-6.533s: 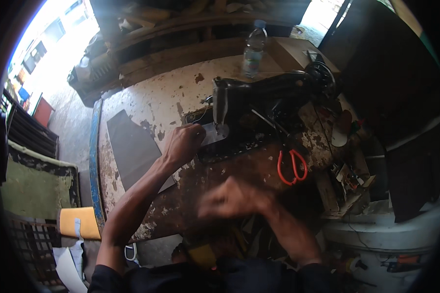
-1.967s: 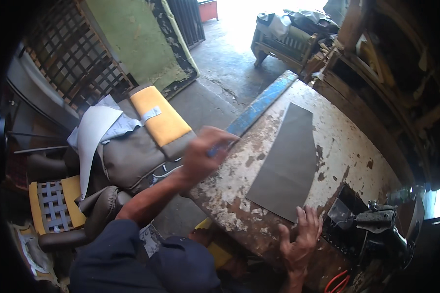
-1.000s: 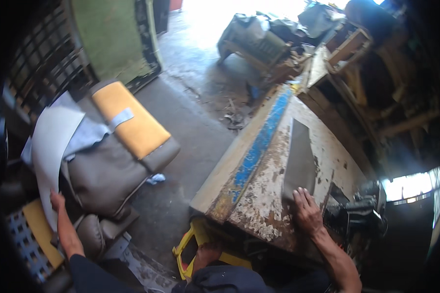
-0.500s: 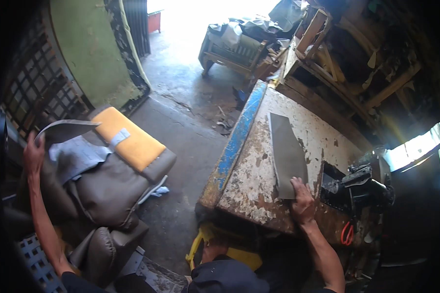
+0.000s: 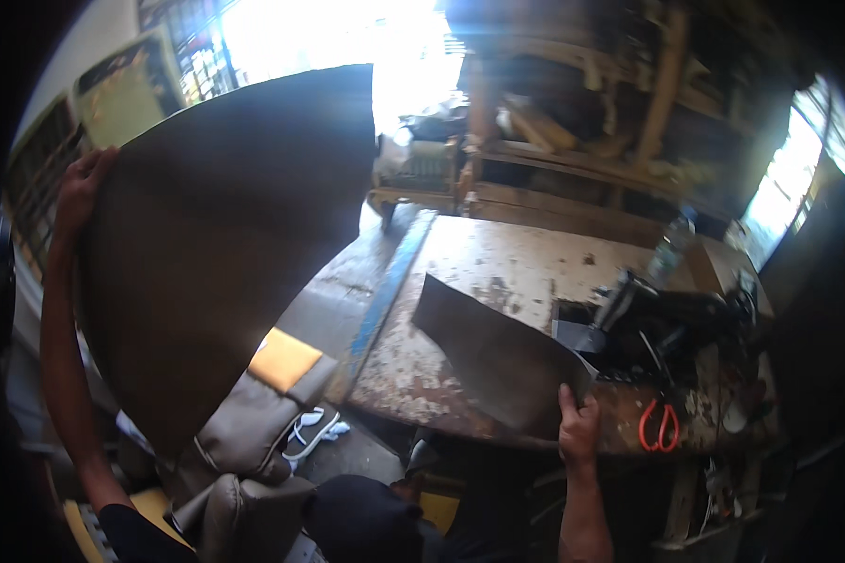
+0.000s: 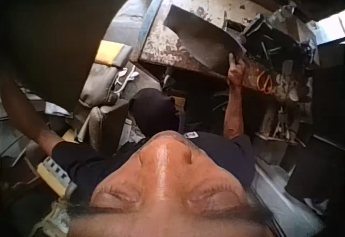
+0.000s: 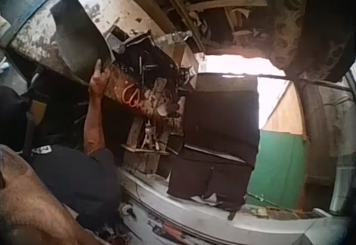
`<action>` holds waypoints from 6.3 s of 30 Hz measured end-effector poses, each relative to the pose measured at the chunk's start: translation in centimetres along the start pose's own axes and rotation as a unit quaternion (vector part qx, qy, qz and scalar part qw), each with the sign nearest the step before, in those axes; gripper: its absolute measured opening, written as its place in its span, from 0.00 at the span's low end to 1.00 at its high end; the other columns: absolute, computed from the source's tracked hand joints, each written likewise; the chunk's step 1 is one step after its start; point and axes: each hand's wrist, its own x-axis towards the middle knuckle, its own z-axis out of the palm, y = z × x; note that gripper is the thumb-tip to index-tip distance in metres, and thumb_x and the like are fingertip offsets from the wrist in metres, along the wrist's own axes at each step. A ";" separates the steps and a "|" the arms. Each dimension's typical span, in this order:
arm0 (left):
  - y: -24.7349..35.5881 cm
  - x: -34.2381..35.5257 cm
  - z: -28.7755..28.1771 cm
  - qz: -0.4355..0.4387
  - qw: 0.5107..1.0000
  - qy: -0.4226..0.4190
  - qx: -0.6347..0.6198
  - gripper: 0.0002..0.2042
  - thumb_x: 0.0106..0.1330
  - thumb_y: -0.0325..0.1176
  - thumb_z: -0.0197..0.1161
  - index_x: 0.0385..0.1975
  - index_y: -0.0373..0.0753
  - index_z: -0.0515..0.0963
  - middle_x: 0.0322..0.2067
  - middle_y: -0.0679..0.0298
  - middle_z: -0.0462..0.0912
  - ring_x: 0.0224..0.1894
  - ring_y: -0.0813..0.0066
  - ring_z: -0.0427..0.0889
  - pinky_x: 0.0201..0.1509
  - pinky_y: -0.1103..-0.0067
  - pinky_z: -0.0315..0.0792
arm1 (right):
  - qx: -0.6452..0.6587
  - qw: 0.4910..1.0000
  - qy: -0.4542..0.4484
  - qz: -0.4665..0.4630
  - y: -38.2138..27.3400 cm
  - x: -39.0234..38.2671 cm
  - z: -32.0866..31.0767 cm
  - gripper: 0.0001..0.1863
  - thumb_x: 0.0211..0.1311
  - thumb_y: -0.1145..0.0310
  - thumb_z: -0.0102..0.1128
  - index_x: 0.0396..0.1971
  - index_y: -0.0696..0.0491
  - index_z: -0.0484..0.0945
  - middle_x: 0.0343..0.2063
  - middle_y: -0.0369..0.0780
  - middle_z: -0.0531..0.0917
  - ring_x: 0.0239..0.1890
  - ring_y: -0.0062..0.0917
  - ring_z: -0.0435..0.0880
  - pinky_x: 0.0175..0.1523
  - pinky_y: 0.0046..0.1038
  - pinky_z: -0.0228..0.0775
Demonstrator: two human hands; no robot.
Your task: The person gathers fabric pieces, trims them with scissors, aligns the fabric with a pattern over a cushion, and sews the pieces together using a sewing machine.
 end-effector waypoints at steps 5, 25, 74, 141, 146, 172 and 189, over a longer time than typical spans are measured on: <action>-0.3 5.9 6.6 -0.100 0.945 -0.009 -0.312 0.22 0.77 0.44 0.54 0.57 0.31 0.76 0.51 0.56 0.81 0.51 0.73 0.78 0.57 0.76 0.71 | 0.021 0.986 0.151 -0.060 -4.2 -4.8 -12.2 0.17 0.74 0.70 0.56 0.57 0.61 0.79 0.51 0.40 0.85 0.55 0.24 0.81 0.63 0.28 0.68; 17.6 -33.7 42.0 -0.428 0.717 -0.281 -0.473 0.11 0.76 0.37 0.57 0.42 0.35 0.79 0.35 0.54 0.85 0.33 0.62 0.86 0.39 0.68 0.81 | -0.720 0.630 0.180 0.229 -5.8 -11.0 -43.3 0.17 0.53 0.74 0.66 0.45 0.47 0.86 0.41 0.48 0.88 0.48 0.46 0.86 0.53 0.47 0.79; 20.1 -21.4 54.9 -0.007 0.883 -0.375 -0.283 0.22 0.70 0.49 0.61 0.40 0.30 0.81 0.40 0.47 0.84 0.47 0.48 0.81 0.54 0.63 0.72 | -0.395 0.888 -0.168 -0.163 -1.4 -8.3 1.6 0.23 0.59 0.75 0.64 0.56 0.49 0.83 0.60 0.41 0.82 0.69 0.33 0.73 0.76 0.46 0.57; 22.8 -22.9 54.0 0.220 0.892 -0.388 -0.081 0.27 0.75 0.44 0.53 0.71 0.44 0.66 0.73 0.55 0.64 0.78 0.56 0.55 0.80 0.61 0.45 | -0.321 0.929 0.089 -0.163 -6.4 -6.2 -6.1 0.32 0.58 0.72 0.68 0.66 0.51 0.75 0.65 0.47 0.75 0.67 0.42 0.74 0.69 0.39 0.66; 20.6 -21.7 54.3 0.042 0.894 -0.353 -0.272 0.20 0.75 0.37 0.55 0.63 0.40 0.74 0.60 0.52 0.79 0.67 0.53 0.73 0.71 0.65 0.65 | -0.414 0.882 -0.153 -0.168 -1.2 -5.3 0.6 0.32 0.49 0.67 0.74 0.59 0.46 0.81 0.65 0.47 0.76 0.68 0.49 0.72 0.72 0.53 0.58; 26.5 -22.9 56.0 0.284 0.840 -0.411 -0.213 0.24 0.75 0.42 0.55 0.66 0.38 0.72 0.69 0.52 0.70 0.76 0.53 0.61 0.80 0.53 0.46 | -0.397 0.903 -0.120 -0.111 -3.5 -8.9 3.5 0.30 0.51 0.67 0.71 0.58 0.46 0.82 0.55 0.52 0.83 0.65 0.50 0.77 0.72 0.62 0.52; 28.1 -23.9 57.0 0.294 0.860 -0.379 -0.172 0.23 0.75 0.40 0.53 0.67 0.38 0.72 0.69 0.55 0.71 0.75 0.54 0.62 0.79 0.54 0.50 | -0.411 0.889 -0.175 -0.102 -4.0 -8.9 1.0 0.29 0.56 0.56 0.72 0.59 0.45 0.81 0.58 0.49 0.82 0.68 0.46 0.73 0.72 0.67 0.48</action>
